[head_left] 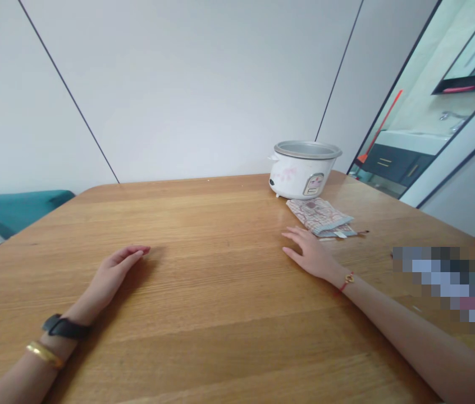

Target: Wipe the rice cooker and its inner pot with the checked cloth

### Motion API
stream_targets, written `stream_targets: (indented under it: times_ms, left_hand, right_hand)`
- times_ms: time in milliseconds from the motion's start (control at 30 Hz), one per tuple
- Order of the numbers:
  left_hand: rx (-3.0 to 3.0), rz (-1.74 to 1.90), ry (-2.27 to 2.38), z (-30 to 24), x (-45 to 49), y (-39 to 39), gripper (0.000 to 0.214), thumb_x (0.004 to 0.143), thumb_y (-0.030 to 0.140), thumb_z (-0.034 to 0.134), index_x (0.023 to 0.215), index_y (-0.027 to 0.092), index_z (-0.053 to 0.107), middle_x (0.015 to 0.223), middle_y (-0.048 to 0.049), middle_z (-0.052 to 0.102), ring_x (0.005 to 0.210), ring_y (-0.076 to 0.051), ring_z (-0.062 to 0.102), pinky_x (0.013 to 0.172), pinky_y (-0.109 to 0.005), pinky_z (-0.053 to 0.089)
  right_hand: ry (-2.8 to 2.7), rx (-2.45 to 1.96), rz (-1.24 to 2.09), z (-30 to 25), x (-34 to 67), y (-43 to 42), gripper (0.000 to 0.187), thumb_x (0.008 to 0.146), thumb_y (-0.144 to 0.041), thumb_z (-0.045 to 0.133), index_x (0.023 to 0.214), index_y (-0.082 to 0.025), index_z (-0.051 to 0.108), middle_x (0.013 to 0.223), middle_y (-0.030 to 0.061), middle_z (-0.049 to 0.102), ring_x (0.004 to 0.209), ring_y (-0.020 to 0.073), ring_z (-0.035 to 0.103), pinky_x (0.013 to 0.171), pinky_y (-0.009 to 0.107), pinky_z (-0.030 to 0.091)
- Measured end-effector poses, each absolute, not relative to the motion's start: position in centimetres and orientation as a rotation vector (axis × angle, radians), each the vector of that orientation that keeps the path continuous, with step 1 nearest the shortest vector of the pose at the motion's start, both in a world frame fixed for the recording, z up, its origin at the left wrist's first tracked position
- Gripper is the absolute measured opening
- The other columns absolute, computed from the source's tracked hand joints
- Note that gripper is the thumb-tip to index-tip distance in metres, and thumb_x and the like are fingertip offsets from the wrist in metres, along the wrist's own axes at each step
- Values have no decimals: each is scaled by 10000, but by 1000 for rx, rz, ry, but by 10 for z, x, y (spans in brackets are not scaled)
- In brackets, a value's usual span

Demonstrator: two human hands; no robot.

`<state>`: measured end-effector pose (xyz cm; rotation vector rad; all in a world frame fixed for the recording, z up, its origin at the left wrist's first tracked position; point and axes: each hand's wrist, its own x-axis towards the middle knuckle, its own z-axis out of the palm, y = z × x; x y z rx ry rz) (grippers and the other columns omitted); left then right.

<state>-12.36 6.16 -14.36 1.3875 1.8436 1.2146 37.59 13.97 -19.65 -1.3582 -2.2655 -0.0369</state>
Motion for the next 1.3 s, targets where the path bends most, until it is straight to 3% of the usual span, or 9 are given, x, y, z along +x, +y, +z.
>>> stream_targets:
  times_ms: [267,500,1000,1300]
  left_hand:
    - [1457,1076,1960,-146,-123,74,497,630,654,667,861,219,735,955,-52,780,982,-304,696,928,-419,529]
    - [1564,1023,2029,-148,-120,73,474,649,658,608,842,240,720,886,-30,779,897,-296,704,858,-384,538]
    - [1632,967,1950,-146,-116,65,564,621,738,624,853,233,721,896,-45,773,896,-288,704,827,-359,557]
    - [1617,954,1913,-144,-113,63,585,620,744,623,866,222,716,909,-60,771,911,-302,695,861,-385,535]
  right_hand:
    - [-2305,-1406,-26,-197,377,140,424,943,-433,469,1243,-182,635,1361,146,590,1306,291,502,1115,518,376]
    - [-2338,-1418,-29,-195,377,140,437,945,-440,468,1270,-191,624,1374,133,586,1315,292,495,1122,518,368]
    - [-2368,-1440,-14,-195,380,138,480,958,-438,437,1306,-152,606,1419,148,548,1344,289,470,1150,485,341]
    - [-2354,-1400,-11,-193,378,136,461,959,-439,430,1290,-176,614,1405,143,566,1337,301,485,1135,533,356]
